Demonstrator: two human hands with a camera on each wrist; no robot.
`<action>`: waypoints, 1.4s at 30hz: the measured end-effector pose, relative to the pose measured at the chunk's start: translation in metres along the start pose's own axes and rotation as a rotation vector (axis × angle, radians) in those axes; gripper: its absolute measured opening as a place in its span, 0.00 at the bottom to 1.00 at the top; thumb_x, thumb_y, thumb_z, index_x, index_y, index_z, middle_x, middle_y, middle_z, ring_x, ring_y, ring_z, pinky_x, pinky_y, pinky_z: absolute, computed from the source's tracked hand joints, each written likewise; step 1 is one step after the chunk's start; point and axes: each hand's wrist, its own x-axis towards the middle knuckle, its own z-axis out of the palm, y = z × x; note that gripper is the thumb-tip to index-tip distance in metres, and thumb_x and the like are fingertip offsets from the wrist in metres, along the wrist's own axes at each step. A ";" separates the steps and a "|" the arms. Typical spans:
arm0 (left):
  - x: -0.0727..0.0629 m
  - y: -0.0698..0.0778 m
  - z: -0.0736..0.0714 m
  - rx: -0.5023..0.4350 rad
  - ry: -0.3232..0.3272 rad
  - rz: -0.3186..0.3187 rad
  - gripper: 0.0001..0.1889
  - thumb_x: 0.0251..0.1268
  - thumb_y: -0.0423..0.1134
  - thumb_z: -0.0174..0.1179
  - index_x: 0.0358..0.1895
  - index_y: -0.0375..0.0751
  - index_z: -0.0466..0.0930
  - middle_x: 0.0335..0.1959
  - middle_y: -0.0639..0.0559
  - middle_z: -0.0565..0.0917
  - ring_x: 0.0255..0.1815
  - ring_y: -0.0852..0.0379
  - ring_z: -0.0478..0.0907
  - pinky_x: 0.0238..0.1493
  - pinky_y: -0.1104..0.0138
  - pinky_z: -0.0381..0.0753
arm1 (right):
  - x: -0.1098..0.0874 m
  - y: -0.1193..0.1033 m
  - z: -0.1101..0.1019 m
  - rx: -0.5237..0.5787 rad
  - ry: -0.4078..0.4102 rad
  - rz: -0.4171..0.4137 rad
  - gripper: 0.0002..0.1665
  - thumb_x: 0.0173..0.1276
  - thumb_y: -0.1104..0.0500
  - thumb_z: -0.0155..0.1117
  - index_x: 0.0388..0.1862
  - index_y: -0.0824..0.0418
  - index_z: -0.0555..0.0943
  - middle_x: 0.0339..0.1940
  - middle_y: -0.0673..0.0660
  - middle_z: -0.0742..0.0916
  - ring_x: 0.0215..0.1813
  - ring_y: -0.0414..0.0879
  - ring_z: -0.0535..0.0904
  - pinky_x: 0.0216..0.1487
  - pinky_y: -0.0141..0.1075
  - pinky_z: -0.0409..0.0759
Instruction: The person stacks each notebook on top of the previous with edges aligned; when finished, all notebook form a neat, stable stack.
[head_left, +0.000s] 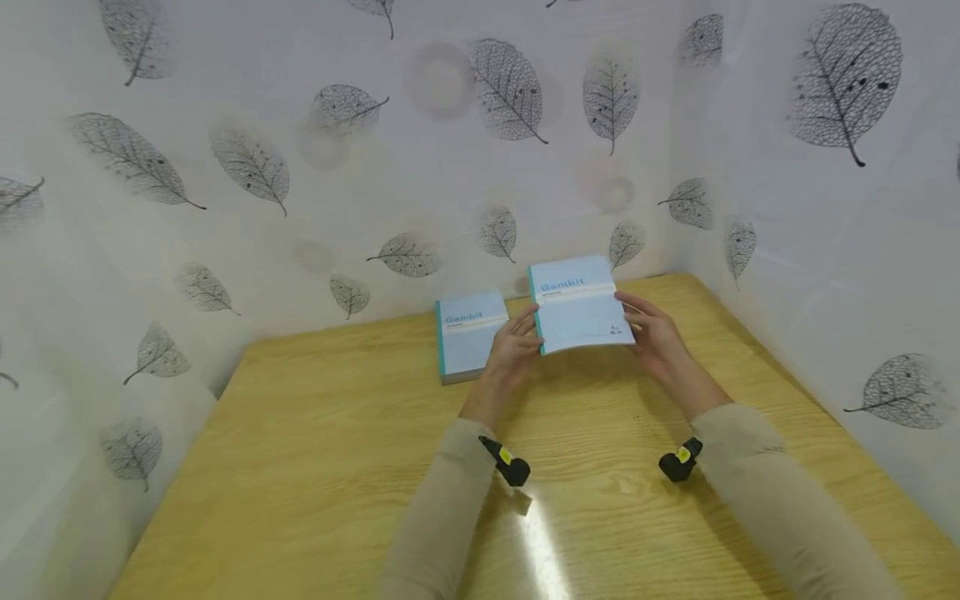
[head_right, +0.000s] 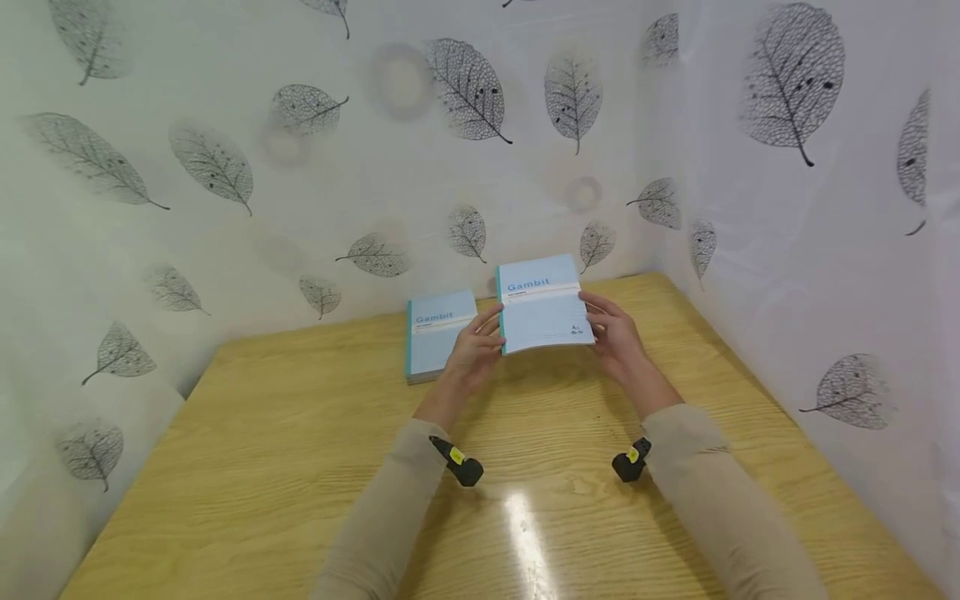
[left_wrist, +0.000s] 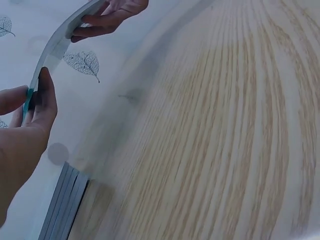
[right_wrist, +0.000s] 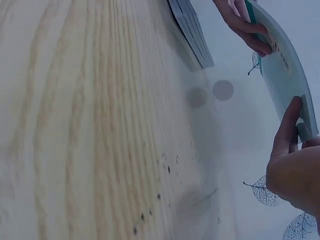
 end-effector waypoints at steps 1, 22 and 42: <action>-0.001 0.003 -0.003 0.000 0.000 0.006 0.37 0.63 0.10 0.46 0.76 0.35 0.67 0.78 0.33 0.63 0.68 0.45 0.73 0.37 0.78 0.81 | 0.001 0.001 0.004 0.008 -0.003 -0.004 0.24 0.83 0.69 0.47 0.70 0.56 0.78 0.52 0.47 0.85 0.49 0.40 0.82 0.43 0.27 0.83; -0.028 0.058 -0.067 0.047 0.133 0.047 0.32 0.69 0.14 0.48 0.75 0.34 0.68 0.57 0.46 0.79 0.39 0.61 0.82 0.35 0.75 0.83 | 0.026 0.046 0.084 0.057 0.137 0.091 0.27 0.79 0.71 0.56 0.74 0.64 0.73 0.55 0.50 0.82 0.56 0.45 0.77 0.46 0.27 0.82; -0.053 0.070 -0.112 0.200 0.289 0.038 0.34 0.69 0.17 0.48 0.79 0.28 0.57 0.76 0.31 0.68 0.45 0.61 0.83 0.44 0.75 0.84 | 0.032 0.094 0.118 -0.210 0.211 0.145 0.26 0.76 0.69 0.63 0.71 0.67 0.76 0.69 0.62 0.82 0.49 0.39 0.84 0.53 0.26 0.82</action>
